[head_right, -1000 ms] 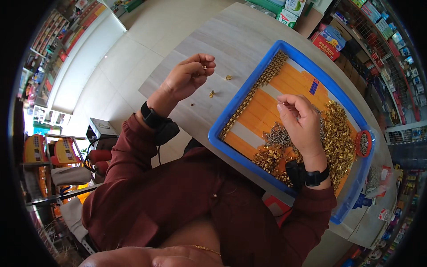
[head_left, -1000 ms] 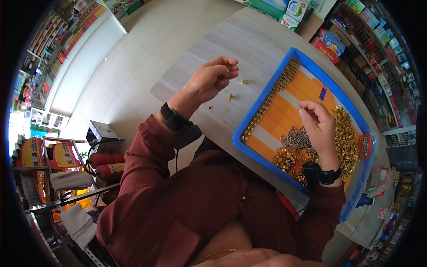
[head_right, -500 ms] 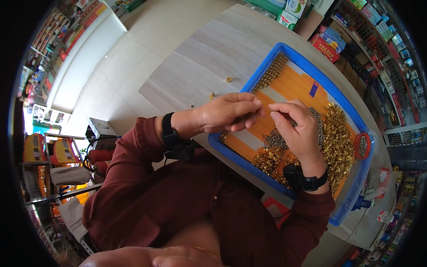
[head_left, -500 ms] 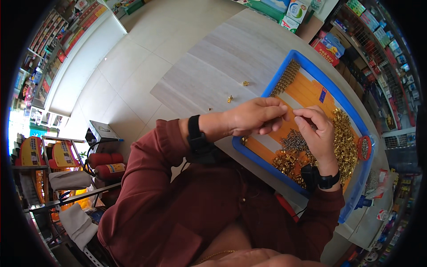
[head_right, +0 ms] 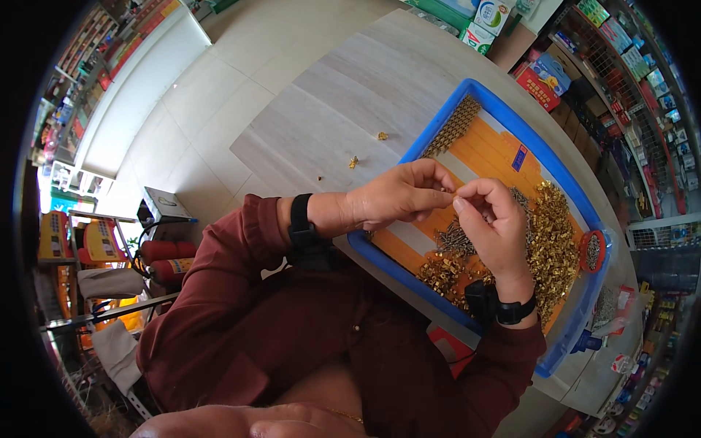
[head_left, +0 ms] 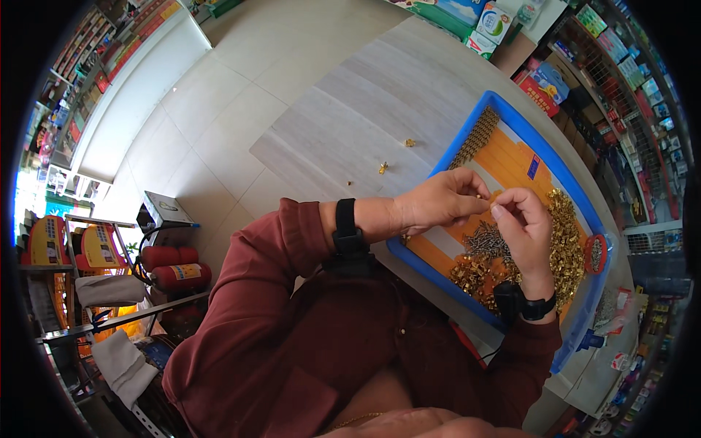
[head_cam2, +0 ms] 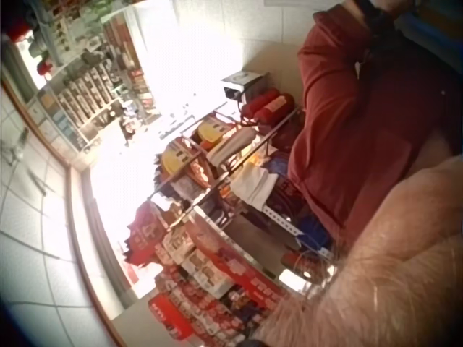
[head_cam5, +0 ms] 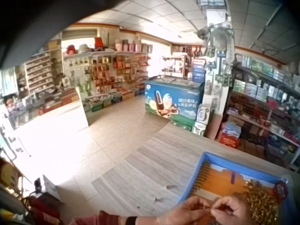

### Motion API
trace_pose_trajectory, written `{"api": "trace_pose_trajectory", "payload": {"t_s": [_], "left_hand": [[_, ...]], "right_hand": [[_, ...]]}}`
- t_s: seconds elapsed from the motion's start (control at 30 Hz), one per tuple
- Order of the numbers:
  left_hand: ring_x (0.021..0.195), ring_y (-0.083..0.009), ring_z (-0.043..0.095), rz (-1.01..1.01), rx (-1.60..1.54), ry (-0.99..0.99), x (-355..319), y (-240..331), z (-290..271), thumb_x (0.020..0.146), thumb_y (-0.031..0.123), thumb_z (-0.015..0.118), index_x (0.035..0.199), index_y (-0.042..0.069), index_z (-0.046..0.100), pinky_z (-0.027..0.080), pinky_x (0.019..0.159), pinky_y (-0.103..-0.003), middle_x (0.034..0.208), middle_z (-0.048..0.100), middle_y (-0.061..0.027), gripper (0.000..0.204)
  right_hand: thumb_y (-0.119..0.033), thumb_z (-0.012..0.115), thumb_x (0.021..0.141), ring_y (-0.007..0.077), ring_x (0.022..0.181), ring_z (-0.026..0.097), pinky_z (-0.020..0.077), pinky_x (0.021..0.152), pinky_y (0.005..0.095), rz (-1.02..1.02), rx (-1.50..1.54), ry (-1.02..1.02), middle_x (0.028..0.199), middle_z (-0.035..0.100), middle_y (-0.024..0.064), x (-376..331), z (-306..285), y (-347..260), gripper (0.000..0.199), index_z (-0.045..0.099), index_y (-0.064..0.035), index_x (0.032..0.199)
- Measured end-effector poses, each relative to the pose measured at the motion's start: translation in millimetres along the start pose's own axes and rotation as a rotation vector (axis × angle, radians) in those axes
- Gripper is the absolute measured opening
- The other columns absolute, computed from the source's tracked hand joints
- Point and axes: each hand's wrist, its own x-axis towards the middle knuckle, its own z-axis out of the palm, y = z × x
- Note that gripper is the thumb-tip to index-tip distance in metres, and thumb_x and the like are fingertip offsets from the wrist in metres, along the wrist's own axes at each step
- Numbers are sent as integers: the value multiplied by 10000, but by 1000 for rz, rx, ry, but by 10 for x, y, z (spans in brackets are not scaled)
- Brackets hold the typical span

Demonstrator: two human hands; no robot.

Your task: Sorting and arranging small gold-colored metal components into a tray.

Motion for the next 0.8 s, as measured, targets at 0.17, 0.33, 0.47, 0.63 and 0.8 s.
{"api": "trace_pose_trajectory", "payload": {"t_s": [0.17, 0.33, 0.47, 0.63, 0.8], "left_hand": [[590, -50, 491, 22, -33, -16, 5, 6, -9, 883, 125, 564, 1091, 52, 526, 381, 481, -166, 867, 568, -15, 224], [586, -53, 499, 42, -80, 15, -6, 8, -27, 887, 112, 536, 1078, 40, 526, 390, 482, -166, 890, 569, -21, 205], [593, -53, 509, 65, -63, 1, 11, -32, -34, 880, 97, 538, 1072, 36, 525, 390, 480, -171, 901, 567, -23, 202], [592, -48, 501, 71, -88, 32, 22, -67, -20, 877, 111, 573, 1047, 47, 547, 381, 483, -169, 892, 562, -12, 184], [584, -35, 465, 56, -57, 73, -19, -12, 3, 879, 163, 629, 1017, 57, 600, 366, 491, -166, 796, 550, 20, 177]], "right_hand": [[-3, 605, 847, 17, 733, 530, 420, 631, 162, -5, 19, 27, 839, 600, -13, 12, 0, 40, 97, 577, -22, 938], [-14, 616, 843, 35, 738, 569, 454, 651, 180, -20, -13, 18, 843, 642, 13, 23, 39, -8, 92, 584, -19, 929], [-26, 631, 834, 52, 739, 590, 474, 656, 198, -36, -86, 26, 834, 647, 15, 24, 50, -7, 80, 592, -21, 904], [-28, 643, 823, 58, 704, 587, 475, 635, 204, -75, -168, 69, 818, 626, 7, 29, 68, -15, 83, 599, -31, 893], [-25, 647, 818, 61, 668, 576, 475, 617, 208, -115, -221, 120, 812, 607, 4, 38, 77, -9, 85, 600, -35, 888]]}}
